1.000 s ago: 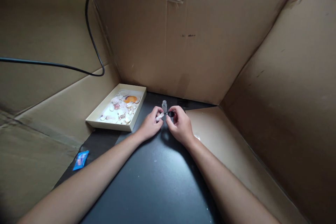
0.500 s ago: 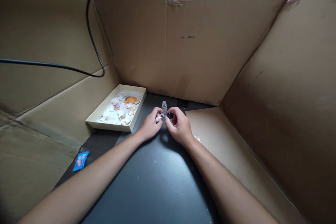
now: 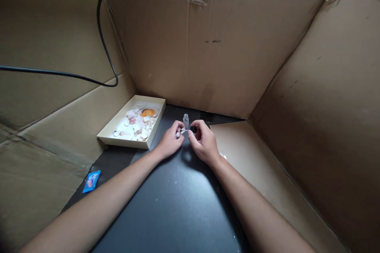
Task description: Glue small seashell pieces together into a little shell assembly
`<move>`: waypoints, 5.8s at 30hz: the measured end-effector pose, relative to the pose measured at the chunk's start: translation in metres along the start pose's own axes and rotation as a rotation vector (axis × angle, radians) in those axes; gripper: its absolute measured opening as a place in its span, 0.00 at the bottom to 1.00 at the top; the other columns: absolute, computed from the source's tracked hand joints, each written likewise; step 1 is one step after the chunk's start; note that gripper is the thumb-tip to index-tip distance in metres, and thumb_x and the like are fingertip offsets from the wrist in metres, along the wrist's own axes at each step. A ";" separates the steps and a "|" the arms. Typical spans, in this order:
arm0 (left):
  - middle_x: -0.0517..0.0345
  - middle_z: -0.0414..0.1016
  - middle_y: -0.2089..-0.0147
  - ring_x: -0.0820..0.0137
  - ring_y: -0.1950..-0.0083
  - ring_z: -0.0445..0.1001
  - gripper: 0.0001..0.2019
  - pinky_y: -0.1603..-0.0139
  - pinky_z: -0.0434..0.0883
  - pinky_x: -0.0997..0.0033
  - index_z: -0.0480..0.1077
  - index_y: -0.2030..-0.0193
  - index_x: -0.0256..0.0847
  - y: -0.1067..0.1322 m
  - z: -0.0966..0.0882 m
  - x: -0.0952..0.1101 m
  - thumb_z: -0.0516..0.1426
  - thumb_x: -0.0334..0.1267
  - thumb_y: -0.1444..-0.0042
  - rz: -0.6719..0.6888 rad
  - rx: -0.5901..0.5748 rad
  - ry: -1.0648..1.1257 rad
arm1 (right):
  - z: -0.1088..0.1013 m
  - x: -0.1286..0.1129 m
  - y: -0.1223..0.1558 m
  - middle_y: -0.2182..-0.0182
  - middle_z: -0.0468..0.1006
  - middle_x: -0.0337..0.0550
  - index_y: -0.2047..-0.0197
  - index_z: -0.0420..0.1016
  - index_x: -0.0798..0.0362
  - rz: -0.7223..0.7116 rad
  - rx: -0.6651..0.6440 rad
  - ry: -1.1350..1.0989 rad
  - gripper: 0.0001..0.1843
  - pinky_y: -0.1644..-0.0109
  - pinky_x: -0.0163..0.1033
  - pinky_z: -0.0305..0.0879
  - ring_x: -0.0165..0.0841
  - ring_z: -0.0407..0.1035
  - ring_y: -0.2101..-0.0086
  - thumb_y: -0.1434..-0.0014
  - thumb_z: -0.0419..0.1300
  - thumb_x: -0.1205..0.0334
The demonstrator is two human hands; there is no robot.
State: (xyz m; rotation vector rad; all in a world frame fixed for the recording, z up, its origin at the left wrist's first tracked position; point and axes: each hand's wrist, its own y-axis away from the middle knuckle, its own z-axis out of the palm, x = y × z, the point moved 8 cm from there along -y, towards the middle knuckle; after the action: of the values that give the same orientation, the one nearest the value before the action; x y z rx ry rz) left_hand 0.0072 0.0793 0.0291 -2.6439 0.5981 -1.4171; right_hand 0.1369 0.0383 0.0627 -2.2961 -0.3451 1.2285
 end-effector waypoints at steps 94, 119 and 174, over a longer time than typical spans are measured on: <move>0.64 0.64 0.67 0.73 0.69 0.64 0.13 0.65 0.61 0.73 0.58 0.57 0.44 0.001 0.005 -0.002 0.53 0.31 0.50 -0.005 -0.043 -0.010 | -0.003 -0.002 0.000 0.74 0.65 0.34 0.60 0.64 0.51 -0.032 0.031 0.012 0.08 0.70 0.34 0.58 0.28 0.58 0.75 0.44 0.57 0.62; 0.65 0.60 0.76 0.74 0.73 0.57 0.03 0.71 0.52 0.73 0.59 0.71 0.41 0.001 0.007 0.002 0.51 0.34 0.48 0.009 -0.122 -0.106 | -0.006 -0.008 0.001 0.74 0.66 0.35 0.60 0.64 0.51 -0.064 0.042 -0.010 0.07 0.70 0.34 0.58 0.28 0.58 0.75 0.44 0.56 0.62; 0.57 0.74 0.68 0.69 0.70 0.67 0.07 0.70 0.54 0.72 0.68 0.65 0.43 -0.013 0.008 0.000 0.52 0.40 0.44 0.020 -0.192 -0.276 | -0.004 0.001 -0.003 0.73 0.66 0.35 0.60 0.64 0.51 -0.026 0.073 -0.074 0.07 0.70 0.34 0.58 0.27 0.59 0.75 0.43 0.57 0.62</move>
State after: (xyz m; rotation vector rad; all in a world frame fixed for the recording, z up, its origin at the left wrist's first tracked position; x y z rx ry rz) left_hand 0.0175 0.0907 0.0276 -2.8994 0.7584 -1.0070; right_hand 0.1403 0.0398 0.0654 -2.1828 -0.3495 1.2939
